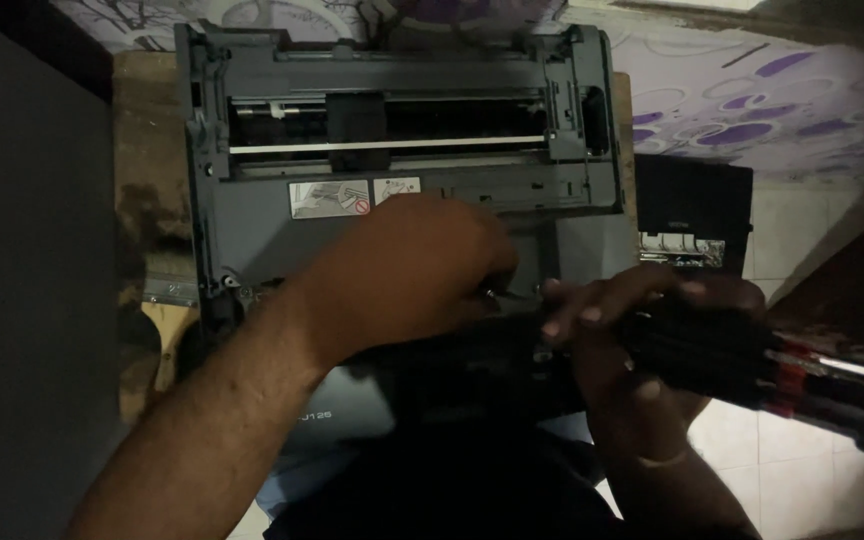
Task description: The person uses a power drill to remove screws from the bottom of a printer. They then flip the printer over, remove the top cover, and manipulate internal components and wires with their hands.
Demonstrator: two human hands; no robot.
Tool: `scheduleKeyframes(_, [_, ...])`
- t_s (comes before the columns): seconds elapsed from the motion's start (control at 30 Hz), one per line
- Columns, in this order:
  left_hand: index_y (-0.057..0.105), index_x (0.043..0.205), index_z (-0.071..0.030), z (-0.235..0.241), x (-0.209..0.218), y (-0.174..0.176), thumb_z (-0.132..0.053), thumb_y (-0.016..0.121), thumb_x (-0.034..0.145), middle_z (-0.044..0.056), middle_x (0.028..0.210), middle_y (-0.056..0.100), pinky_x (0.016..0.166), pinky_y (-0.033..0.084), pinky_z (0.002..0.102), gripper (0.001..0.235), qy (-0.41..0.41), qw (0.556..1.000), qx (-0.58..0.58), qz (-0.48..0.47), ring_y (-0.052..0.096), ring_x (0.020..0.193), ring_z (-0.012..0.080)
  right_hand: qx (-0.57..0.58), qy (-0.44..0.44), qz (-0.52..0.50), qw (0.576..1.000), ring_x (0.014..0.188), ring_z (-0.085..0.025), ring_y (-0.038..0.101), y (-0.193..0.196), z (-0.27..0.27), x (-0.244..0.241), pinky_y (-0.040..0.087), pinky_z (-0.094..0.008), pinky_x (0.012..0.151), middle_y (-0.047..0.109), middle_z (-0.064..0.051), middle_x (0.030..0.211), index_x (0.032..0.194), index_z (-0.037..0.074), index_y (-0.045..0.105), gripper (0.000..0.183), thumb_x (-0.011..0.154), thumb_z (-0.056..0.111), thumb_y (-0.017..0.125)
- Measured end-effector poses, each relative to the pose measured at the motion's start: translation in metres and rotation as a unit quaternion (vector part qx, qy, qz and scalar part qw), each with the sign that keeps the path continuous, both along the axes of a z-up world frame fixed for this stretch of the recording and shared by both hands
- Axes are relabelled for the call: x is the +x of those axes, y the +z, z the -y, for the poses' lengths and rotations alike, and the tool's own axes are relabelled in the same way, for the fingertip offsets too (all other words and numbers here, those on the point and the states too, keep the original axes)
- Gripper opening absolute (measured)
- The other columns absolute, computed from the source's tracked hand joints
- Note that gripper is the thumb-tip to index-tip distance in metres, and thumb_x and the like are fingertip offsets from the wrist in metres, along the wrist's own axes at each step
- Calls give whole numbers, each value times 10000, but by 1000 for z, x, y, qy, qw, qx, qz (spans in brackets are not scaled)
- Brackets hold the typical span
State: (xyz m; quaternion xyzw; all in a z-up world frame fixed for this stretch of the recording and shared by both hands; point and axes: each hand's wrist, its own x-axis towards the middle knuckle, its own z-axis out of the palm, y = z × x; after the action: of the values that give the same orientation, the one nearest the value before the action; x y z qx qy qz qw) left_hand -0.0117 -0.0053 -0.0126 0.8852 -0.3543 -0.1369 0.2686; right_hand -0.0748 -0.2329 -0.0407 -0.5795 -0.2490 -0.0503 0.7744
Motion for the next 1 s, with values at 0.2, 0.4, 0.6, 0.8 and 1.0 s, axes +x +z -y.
scheduleKeyframes(0.2, [781, 887, -157, 5, 2, -2, -269, 779, 822, 40, 872, 733, 604, 547, 500, 129, -7, 998, 61, 3, 714, 816, 330, 23, -15, -41, 999, 872, -264, 701, 8, -11, 0, 628, -461, 967, 638, -117, 1050, 1326, 215, 485, 453, 983, 275, 775])
scheduleKeyframes(0.4, [763, 871, -167, 6, 0, -2, -236, 766, 782, 26, 890, 735, 603, 529, 508, 112, -2, 998, 58, 18, 709, 819, 322, 16, 9, 24, 1000, 868, -277, 725, -4, -1, 6, 647, -499, 1008, 630, -129, 1055, 1353, 195, 464, 426, 1021, 286, 714])
scheduleKeyframes(0.6, [764, 886, -143, 5, 0, -5, -237, 761, 786, 64, 876, 734, 615, 522, 527, 138, -2, 999, 29, 24, 708, 835, 349, 14, 20, 34, 999, 861, -287, 727, -5, -4, 7, 652, -450, 988, 632, -141, 1061, 1357, 171, 454, 410, 1027, 260, 679])
scheduleKeyframes(0.8, [758, 854, -139, 6, -1, 4, -233, 751, 805, 57, 864, 729, 634, 529, 510, 106, 5, 999, 49, -6, 706, 822, 340, 12, 20, 13, 1000, 883, -293, 712, -3, -4, 6, 637, -454, 1002, 621, -136, 1051, 1351, 188, 462, 409, 1020, 249, 695])
scheduleKeyframes(1.0, [760, 761, -110, 9, -3, -2, -162, 675, 847, 99, 771, 725, 640, 551, 514, 131, -13, 998, 53, 28, 713, 745, 371, 5, 38, -7, 999, 921, -291, 713, -5, -1, 2, 613, -491, 1041, 614, -132, 1088, 1372, 204, 448, 456, 1000, 223, 712])
